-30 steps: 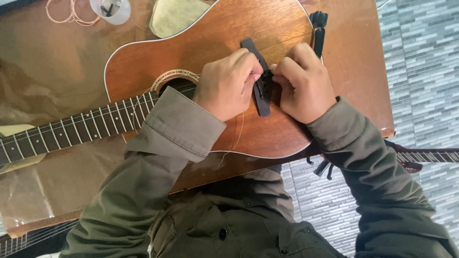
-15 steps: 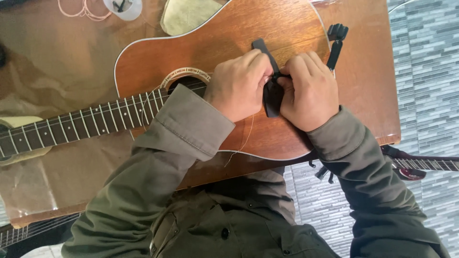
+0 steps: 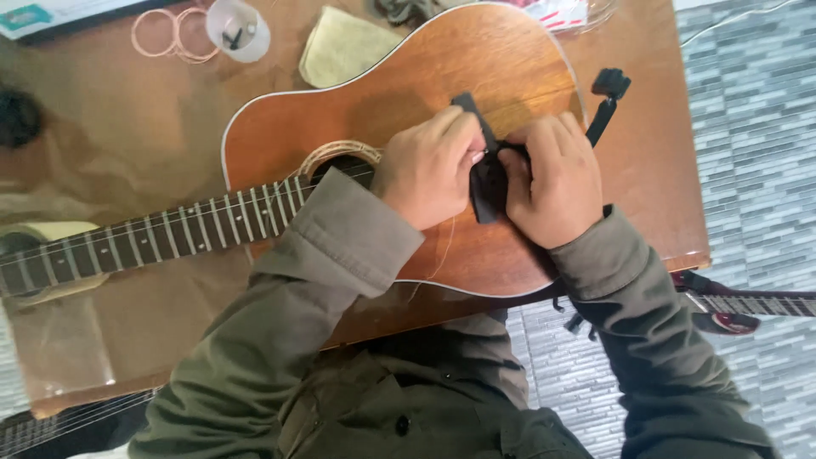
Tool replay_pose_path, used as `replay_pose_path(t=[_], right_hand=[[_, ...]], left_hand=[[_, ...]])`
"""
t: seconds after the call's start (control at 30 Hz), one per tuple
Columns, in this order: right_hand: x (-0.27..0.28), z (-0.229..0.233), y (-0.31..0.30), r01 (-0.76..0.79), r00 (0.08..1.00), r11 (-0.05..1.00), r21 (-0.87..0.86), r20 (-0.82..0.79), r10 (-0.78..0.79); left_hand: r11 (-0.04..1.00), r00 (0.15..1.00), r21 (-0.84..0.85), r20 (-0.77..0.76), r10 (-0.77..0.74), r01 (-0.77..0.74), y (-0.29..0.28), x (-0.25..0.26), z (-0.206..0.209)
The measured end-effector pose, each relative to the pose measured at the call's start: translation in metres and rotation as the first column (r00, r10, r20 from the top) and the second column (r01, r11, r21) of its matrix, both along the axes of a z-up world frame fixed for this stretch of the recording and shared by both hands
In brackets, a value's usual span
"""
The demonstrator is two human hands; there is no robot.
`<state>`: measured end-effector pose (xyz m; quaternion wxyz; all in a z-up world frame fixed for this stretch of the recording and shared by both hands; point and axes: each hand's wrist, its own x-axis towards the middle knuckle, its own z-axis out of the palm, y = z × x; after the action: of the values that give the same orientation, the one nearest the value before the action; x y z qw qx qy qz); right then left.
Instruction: The person replaces strings on an acoustic guitar. They thread a new string through the bridge, pull it taut, and wind it around the tuning pegs at the headstock. The process is repeated for multiple strings.
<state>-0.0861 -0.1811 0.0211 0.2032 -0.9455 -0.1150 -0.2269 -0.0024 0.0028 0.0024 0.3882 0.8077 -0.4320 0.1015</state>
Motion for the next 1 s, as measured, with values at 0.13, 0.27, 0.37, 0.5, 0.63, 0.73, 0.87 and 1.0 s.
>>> replay_pose_path(t=[0.13, 0.27, 0.37, 0.5, 0.63, 0.73, 0.87, 1.0], right_hand=[[-0.004, 0.002, 0.004, -0.010, 1.000, 1.000, -0.012, -0.012, 0.010], [0.000, 0.000, 0.004, -0.015, 0.997, 0.994, -0.113, 0.070, 0.023], [0.003, -0.001, 0.003, -0.011, 0.997, 0.989, -0.150, 0.068, 0.022], [0.010, 0.001, 0.004, -0.027, 0.999, 0.986, -0.162, 0.022, 0.031], [0.008, -0.003, 0.008, -0.019, 1.000, 0.991, -0.131, 0.007, 0.020], [0.008, -0.009, 0.004, -0.028, 0.999, 0.992, -0.119, 0.013, 0.029], [0.016, -0.011, 0.006, -0.049, 0.998, 0.990, -0.129, 0.036, 0.054], [0.023, -0.011, 0.011, -0.044, 0.998, 0.990, -0.137, 0.039, 0.050]], left_hand=[[1.000, 0.999, -0.004, 0.039, 0.018, -0.018, 0.001, -0.001, -0.001], [1.000, 0.999, -0.018, 0.039, 0.013, -0.013, -0.001, 0.003, -0.003], [1.000, 1.000, -0.015, -0.003, 0.012, -0.012, -0.003, 0.003, -0.005], [1.000, 1.000, 0.009, 0.004, 0.003, -0.003, -0.003, 0.003, -0.005], [1.000, 1.000, 0.007, -0.011, -0.004, 0.004, -0.003, 0.000, 0.005], [0.999, 0.999, 0.041, -0.039, -0.005, 0.007, -0.004, 0.002, 0.001], [0.998, 0.999, 0.059, 0.012, 0.035, -0.035, -0.002, 0.006, -0.007], [0.992, 0.995, 0.079, 0.020, 0.093, -0.094, 0.004, 0.007, -0.003]])
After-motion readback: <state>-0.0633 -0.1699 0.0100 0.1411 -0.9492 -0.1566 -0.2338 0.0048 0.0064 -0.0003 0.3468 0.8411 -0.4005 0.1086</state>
